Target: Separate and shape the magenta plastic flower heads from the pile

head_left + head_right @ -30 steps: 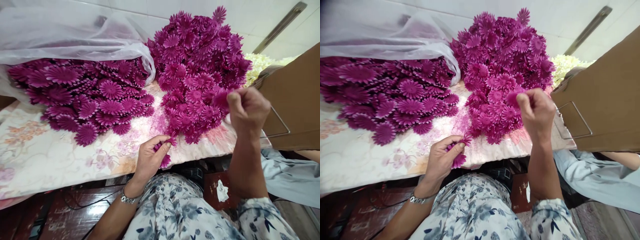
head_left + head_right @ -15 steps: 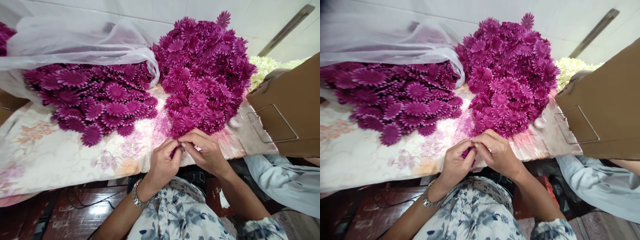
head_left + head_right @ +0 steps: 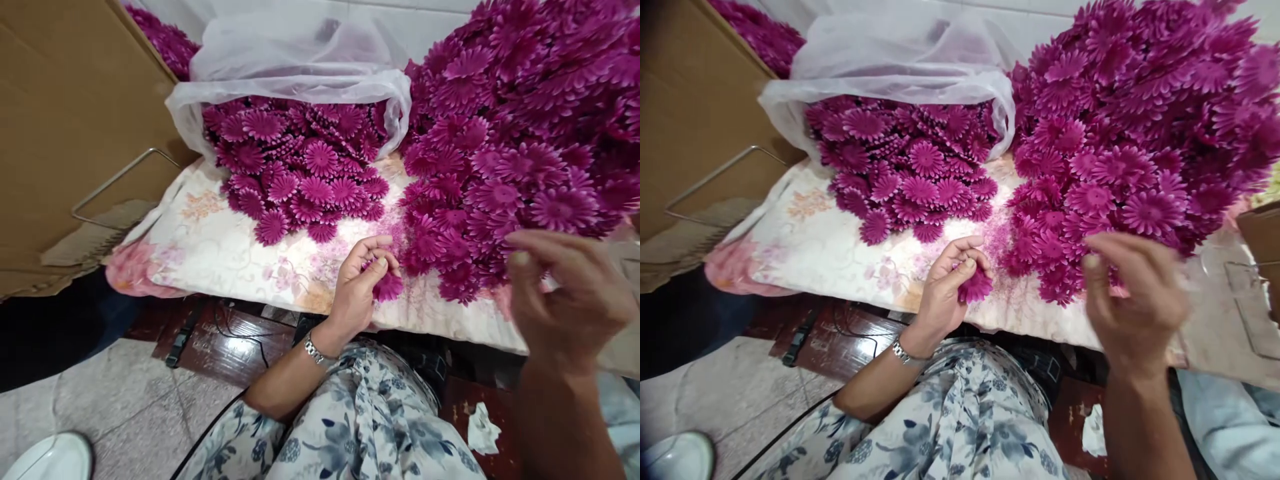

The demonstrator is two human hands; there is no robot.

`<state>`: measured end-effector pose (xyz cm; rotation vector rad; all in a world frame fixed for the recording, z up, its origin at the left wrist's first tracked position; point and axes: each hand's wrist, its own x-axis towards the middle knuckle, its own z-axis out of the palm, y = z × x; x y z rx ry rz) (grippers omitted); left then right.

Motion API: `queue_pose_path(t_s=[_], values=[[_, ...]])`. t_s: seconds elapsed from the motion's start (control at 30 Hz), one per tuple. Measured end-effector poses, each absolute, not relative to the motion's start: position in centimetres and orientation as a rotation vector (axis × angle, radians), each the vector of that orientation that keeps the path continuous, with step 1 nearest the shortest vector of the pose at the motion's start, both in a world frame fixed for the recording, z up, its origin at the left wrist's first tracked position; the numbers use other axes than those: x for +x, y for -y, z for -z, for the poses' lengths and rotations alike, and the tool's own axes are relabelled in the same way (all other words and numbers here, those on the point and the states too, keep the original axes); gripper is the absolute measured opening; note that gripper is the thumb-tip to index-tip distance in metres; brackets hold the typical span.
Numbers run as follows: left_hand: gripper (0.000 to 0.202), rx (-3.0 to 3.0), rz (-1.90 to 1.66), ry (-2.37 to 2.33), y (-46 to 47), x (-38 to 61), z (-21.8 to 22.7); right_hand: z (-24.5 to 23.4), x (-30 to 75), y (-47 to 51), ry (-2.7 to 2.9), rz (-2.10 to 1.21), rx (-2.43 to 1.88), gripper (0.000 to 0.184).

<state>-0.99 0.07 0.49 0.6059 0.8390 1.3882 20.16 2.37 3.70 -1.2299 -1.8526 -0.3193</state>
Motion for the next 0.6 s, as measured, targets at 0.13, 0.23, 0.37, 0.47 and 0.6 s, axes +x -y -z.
queue_pose_path(t_s=[0.13, 0.23, 0.37, 0.47, 0.6], values=[[0.029, 0.769, -1.498, -0.810, 0.3, -0.7, 0.1, -2.8, 14.0, 0.9, 1.948, -0.654, -1.244, 0.026], [0.034, 0.809, -1.509, -0.755, 0.9, -0.4, 0.1, -1.5, 12.2, 1.2, 1.709, -0.935, -1.298, 0.032], [0.039, 0.717, -1.507, -0.627, 1.2, -0.4, -0.3, -0.3, 11.7, 1.2, 1.539, -1.064, -1.240, 0.029], [0.046, 0.590, -1.445, -0.575, 1.1, -0.8, -0.4, -0.1, 11.5, 1.3, 1.586, -0.947, -1.212, 0.025], [0.032, 0.408, -1.258, -0.640, 1.0, -1.2, -0.2, -0.3, 11.3, 1.0, 1.841, -0.416, -1.142, 0.024]])
